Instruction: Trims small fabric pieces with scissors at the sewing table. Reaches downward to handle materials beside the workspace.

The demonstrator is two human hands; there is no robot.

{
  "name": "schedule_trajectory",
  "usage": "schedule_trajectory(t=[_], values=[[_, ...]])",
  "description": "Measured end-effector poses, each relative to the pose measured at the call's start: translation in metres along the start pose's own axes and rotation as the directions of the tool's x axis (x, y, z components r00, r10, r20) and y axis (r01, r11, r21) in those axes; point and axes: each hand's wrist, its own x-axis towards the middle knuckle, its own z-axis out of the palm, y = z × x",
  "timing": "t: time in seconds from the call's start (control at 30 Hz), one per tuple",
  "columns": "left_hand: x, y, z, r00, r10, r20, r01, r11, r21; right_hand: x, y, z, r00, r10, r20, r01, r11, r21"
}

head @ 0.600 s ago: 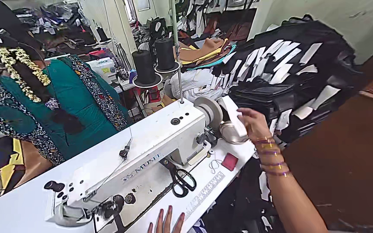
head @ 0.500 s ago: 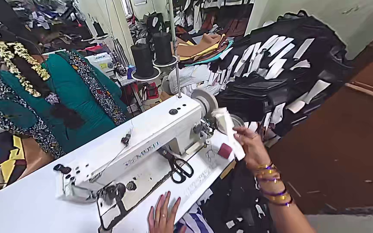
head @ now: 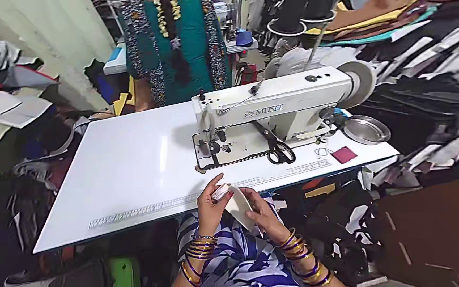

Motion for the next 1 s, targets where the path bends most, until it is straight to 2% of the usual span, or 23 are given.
schedule_trajectory(t=[0.07, 0.17, 0.23, 0.33, 0.43, 0.47, 0.53, 0.6, 0.7, 0.73, 0.8, 0.83, 0.9, 0.93, 1.0], values=[[-0.011, 0.002, -0.014, 1.0, 0.012, -0.029, -0.011, 0.999, 0.052, -0.007, 0.002, 0.011, 1.0, -0.019, 0.02, 0.02, 0.998, -0.065], [-0.016, 0.003, -0.029, 0.998, -0.046, -0.03, 0.048, 0.995, 0.086, -0.016, -0.005, 0.024, 0.995, 0.067, -0.079, -0.067, 0.998, 0.002], [-0.013, 0.002, -0.036, 0.998, -0.059, 0.001, 0.058, 0.982, 0.178, -0.02, -0.008, 0.027, 0.996, 0.064, -0.061, -0.066, 0.998, -0.023], [-0.01, 0.005, -0.037, 0.995, -0.014, 0.1, -0.027, 0.919, 0.394, -0.023, -0.005, 0.027, 1.0, -0.005, 0.001, 0.005, 0.966, -0.259], [-0.007, 0.012, -0.028, 0.977, -0.064, 0.206, -0.037, 0.889, 0.456, -0.022, -0.005, 0.031, 0.997, -0.028, -0.078, -0.005, 0.919, -0.393], [-0.005, 0.009, -0.026, 0.972, -0.08, 0.219, -0.02, 0.907, 0.422, -0.02, -0.005, 0.034, 0.99, -0.039, -0.135, -0.011, 0.937, -0.348], [0.0, -0.001, -0.025, 0.976, -0.078, 0.202, 0.026, 0.969, 0.245, -0.016, -0.013, 0.036, 0.979, 0.056, -0.196, -0.077, 0.992, -0.099], [0.003, -0.01, -0.027, 0.967, -0.1, 0.235, 0.09, 0.995, 0.052, -0.012, -0.02, 0.034, 0.958, 0.175, -0.227, -0.145, 0.979, 0.142], [-0.004, -0.022, -0.029, 0.951, -0.126, 0.282, 0.155, 0.984, -0.084, -0.001, -0.026, 0.026, 0.912, 0.263, -0.314, -0.169, 0.94, 0.297], [-0.011, -0.026, -0.03, 0.96, -0.099, 0.261, 0.124, 0.989, -0.083, 0.003, -0.026, 0.022, 0.898, 0.274, -0.345, -0.159, 0.932, 0.327], [-0.027, -0.036, -0.036, 0.959, 0.115, 0.258, -0.129, 0.991, 0.038, 0.011, -0.025, 0.013, 0.883, 0.284, -0.374, -0.139, 0.919, 0.37], [-0.034, -0.04, -0.039, 0.923, 0.24, 0.302, -0.291, 0.947, 0.137, 0.015, -0.024, 0.009, 0.876, 0.3, -0.377, -0.14, 0.907, 0.398], [-0.046, -0.036, -0.04, 0.849, 0.335, 0.408, -0.491, 0.787, 0.374, 0.022, -0.023, 0.004, 0.848, 0.358, -0.392, -0.158, 0.875, 0.457], [-0.05, -0.036, -0.035, 0.83, 0.349, 0.435, -0.538, 0.709, 0.457, 0.026, -0.024, 0.004, 0.829, 0.387, -0.405, -0.163, 0.859, 0.486], [-0.054, -0.043, -0.019, 0.836, 0.365, 0.409, -0.546, 0.621, 0.562, 0.034, -0.025, 0.006, 0.79, 0.452, -0.414, -0.159, 0.804, 0.574]])
